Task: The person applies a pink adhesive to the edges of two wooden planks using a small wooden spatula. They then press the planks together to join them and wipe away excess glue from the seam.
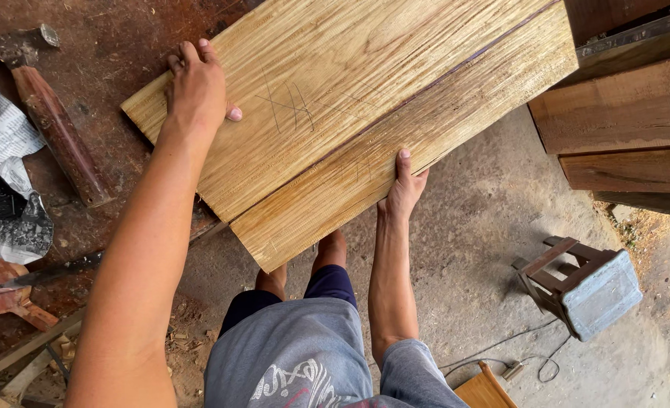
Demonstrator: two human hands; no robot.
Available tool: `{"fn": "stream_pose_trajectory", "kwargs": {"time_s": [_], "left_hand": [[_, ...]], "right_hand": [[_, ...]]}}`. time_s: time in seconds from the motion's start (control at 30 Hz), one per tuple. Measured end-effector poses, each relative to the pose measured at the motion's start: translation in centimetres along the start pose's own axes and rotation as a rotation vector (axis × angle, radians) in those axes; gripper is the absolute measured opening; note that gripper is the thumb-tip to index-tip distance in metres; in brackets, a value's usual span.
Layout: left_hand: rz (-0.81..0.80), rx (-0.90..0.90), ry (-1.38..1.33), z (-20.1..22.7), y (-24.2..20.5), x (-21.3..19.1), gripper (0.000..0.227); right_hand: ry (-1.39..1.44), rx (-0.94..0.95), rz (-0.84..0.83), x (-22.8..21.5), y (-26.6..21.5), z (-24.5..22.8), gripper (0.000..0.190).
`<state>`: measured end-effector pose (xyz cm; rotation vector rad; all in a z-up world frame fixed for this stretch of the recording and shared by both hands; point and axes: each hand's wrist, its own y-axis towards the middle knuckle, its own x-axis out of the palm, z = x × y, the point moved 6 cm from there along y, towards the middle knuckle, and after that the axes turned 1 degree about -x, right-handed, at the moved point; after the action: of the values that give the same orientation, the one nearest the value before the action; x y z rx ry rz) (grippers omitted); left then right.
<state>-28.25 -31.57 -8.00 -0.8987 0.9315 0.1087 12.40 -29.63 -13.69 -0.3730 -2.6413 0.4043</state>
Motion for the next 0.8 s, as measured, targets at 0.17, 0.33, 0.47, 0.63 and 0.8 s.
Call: {"fn": "stream_pose_trajectory", "kwargs": {"time_s": [0.17,0.33,0.47,0.63,0.8], "left_hand": [[0.004,-0.044,-0.128,-0.2,-0.4,-0.2,0.062],[-0.001,-0.005,-0.058,0.3,-0.5,-0.5,0.064],[-0.024,0.088,0.143,1.5,-1.4,-1.2,0.084],[-0.068,0.037,0.155,1.3,-1.5,-1.0,0.097],[0.119,-0.081,-0.201,-0.2,-0.6,-1.0,0.062]], "right_hand": [[0.001,0.01,-0.013,0.3,0.3,0.3,0.07],[-0.054,0.015,-0.005,0.1,0.5,0.2,0.074],[-0.151,0.048,0.043,-0.3,0.4,0.3,0.079],[-0.195,0.075,0.014,-0.6,0.6,0.3,0.082],[-0.116,0.147,-0.137,-0.4,0.1,-0.6,0.079]]}}
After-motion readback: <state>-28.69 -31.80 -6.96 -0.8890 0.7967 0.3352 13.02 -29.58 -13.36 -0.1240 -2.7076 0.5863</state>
